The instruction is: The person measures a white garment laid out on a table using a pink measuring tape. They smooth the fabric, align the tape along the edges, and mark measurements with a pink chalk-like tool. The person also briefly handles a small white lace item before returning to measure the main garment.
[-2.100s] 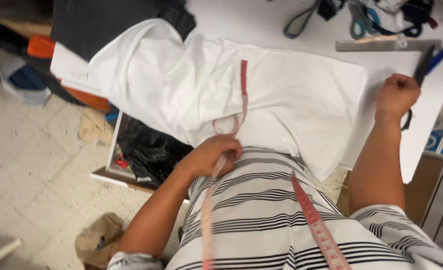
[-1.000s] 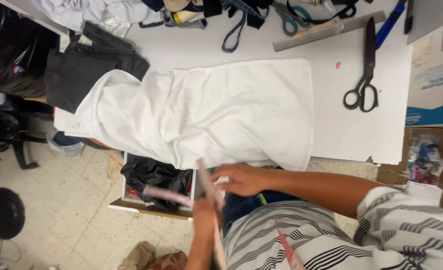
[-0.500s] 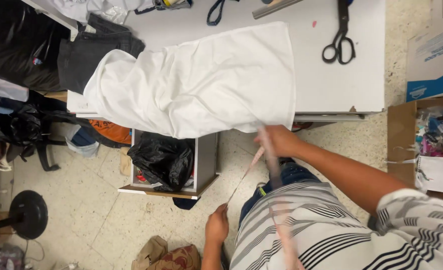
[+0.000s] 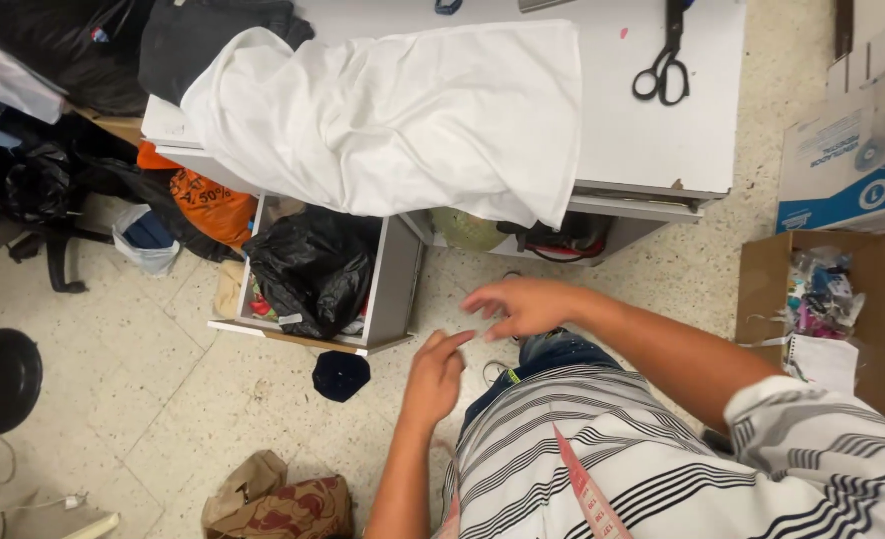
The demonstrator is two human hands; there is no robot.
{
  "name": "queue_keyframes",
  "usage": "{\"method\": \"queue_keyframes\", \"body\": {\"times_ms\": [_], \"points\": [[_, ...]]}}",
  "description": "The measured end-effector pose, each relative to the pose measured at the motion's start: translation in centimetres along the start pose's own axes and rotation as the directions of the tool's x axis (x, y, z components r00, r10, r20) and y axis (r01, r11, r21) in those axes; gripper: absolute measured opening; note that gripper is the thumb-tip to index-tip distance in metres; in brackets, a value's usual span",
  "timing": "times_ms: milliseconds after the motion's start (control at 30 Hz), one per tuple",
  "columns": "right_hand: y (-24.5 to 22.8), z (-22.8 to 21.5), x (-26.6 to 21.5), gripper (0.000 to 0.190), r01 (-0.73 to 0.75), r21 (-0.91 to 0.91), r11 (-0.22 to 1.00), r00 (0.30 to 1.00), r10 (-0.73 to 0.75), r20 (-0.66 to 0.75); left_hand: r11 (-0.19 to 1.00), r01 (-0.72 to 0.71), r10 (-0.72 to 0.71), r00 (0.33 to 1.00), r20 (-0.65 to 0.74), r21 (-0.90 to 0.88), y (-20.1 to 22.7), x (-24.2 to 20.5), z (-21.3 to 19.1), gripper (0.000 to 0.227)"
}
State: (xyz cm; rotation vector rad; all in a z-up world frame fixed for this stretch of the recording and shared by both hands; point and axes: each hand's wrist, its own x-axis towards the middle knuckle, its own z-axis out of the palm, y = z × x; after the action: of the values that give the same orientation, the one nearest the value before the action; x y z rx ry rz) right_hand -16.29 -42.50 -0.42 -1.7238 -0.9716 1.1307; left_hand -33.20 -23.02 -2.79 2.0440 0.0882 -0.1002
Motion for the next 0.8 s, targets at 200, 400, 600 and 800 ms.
{"method": "queue_keyframes", "body": {"times_ms": [200,400,600,800], "points": [[-3.3,-1.6,-2.2,0.011,0.090,-0.077,0.993,0.985,-0.100,-0.138,0.967,-0.255,0.246,0.932,-0.265,0.001,7.0,4.8,0.4,0.023],[-2.1,-5.5,-6.2,0.011,-0.252,-0.017,0.967,0.967,0.252,-0.023,0.937,-0.291,0.287,0.957,-0.048,-0.195,7.6,8.3,3.9,0.025],[0.7,-14.3,-7.8,0.024,-0.661,0.151,0.735,0.703,0.677,-0.220,0.984,-0.026,0.050,0.990,0.131,-0.179,7.1,16.0,3.4,0.041],[2.0,-27.2,-4.9,0.031,-0.627,0.278,0.728,0.525,0.658,-0.540,0.997,-0.071,0.073,0.993,0.098,-0.023,5.1,29.5,1.6,0.033]]}}
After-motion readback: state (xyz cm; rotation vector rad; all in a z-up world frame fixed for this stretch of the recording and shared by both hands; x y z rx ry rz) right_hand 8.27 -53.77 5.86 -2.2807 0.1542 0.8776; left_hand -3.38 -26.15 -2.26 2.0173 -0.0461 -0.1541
